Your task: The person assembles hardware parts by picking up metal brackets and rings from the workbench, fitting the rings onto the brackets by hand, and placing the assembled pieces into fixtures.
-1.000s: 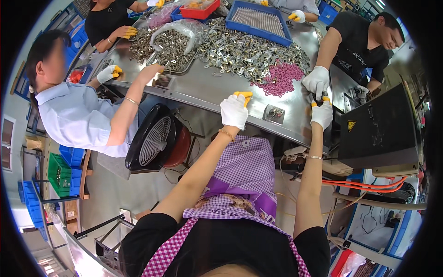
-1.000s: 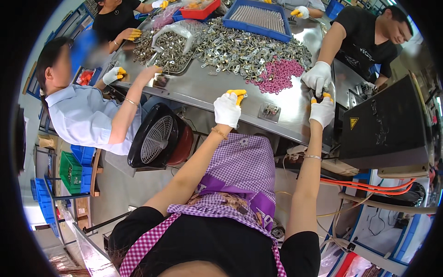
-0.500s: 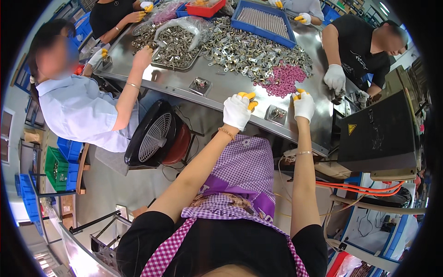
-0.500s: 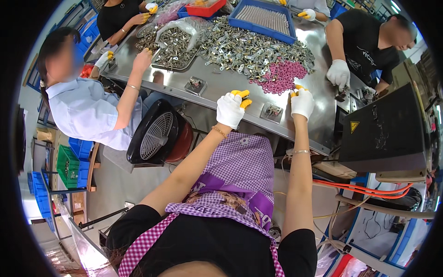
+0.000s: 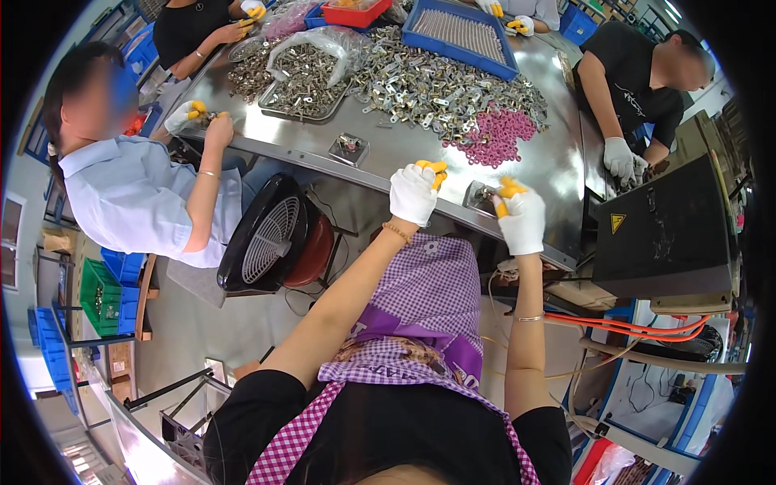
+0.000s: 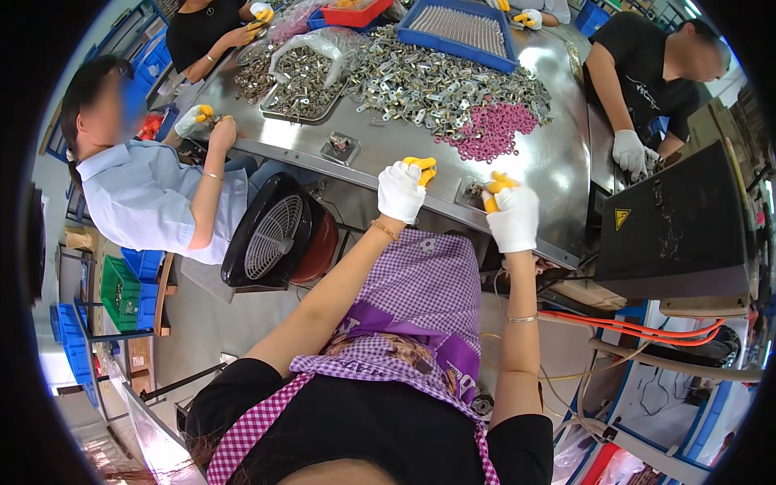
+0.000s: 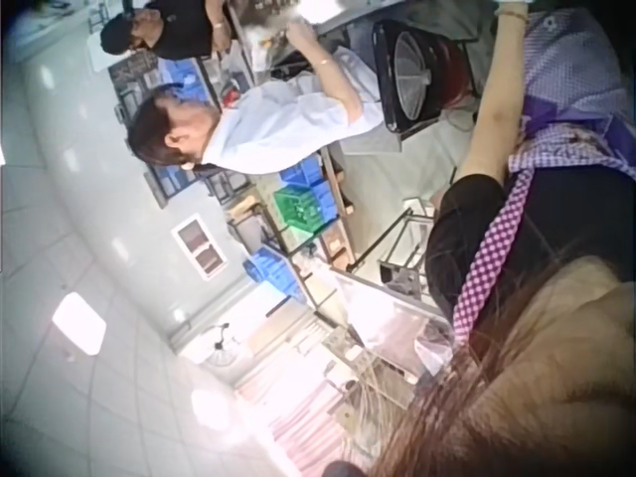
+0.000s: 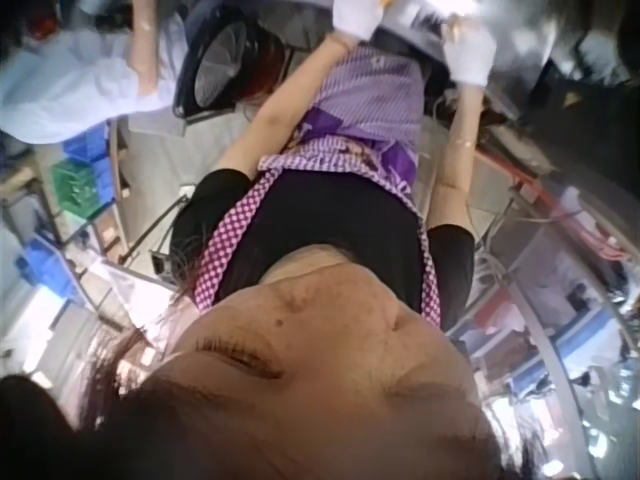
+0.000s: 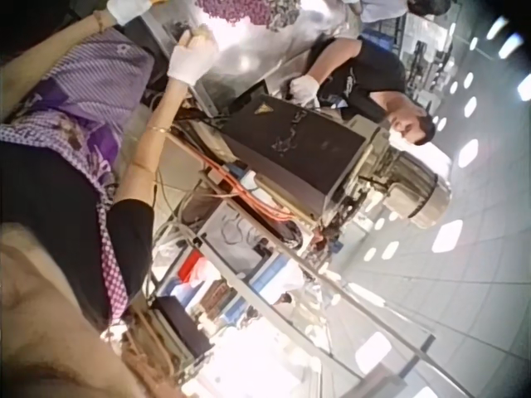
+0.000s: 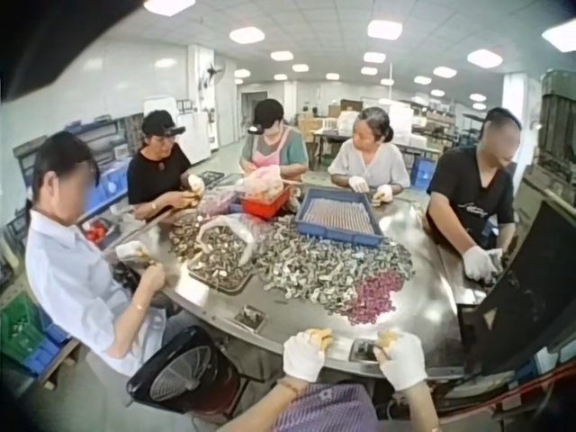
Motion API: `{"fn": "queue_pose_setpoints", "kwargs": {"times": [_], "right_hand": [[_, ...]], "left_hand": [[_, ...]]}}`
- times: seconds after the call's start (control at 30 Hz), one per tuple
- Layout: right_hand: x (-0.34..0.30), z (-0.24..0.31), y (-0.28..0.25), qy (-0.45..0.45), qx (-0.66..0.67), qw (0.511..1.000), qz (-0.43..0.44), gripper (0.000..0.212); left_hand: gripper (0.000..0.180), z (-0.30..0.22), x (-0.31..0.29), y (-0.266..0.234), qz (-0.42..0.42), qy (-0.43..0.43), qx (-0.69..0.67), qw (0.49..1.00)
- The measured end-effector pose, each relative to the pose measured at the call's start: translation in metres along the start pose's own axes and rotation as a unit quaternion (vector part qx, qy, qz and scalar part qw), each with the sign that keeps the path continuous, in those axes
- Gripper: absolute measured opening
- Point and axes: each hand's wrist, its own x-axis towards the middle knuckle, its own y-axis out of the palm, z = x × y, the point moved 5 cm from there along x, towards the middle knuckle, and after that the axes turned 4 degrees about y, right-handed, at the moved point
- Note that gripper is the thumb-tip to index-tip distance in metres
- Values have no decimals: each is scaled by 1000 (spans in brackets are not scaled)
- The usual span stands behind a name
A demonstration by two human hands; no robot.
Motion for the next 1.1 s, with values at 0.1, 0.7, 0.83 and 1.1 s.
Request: {"fn": "queue_pose_setpoints", "kwargs": {"times": [0.1,0.7,0.83,1.1], "right_hand": [[-8,-5,12,95,59,981,161,22],[1,-16,28,141,84,953,255,21],[-16,-36,37,209,149,941,222,24],[-19,-61,47,214,340,888,225,30]], "left_hand": [[21,0,3,-3,1,-21,-42,999],[23,-52,25,-10,123,-141,-341,921],[24,-70,28,3,176,-37,-121,976],[20,-79,43,-24,218,42,-59,973]]}}
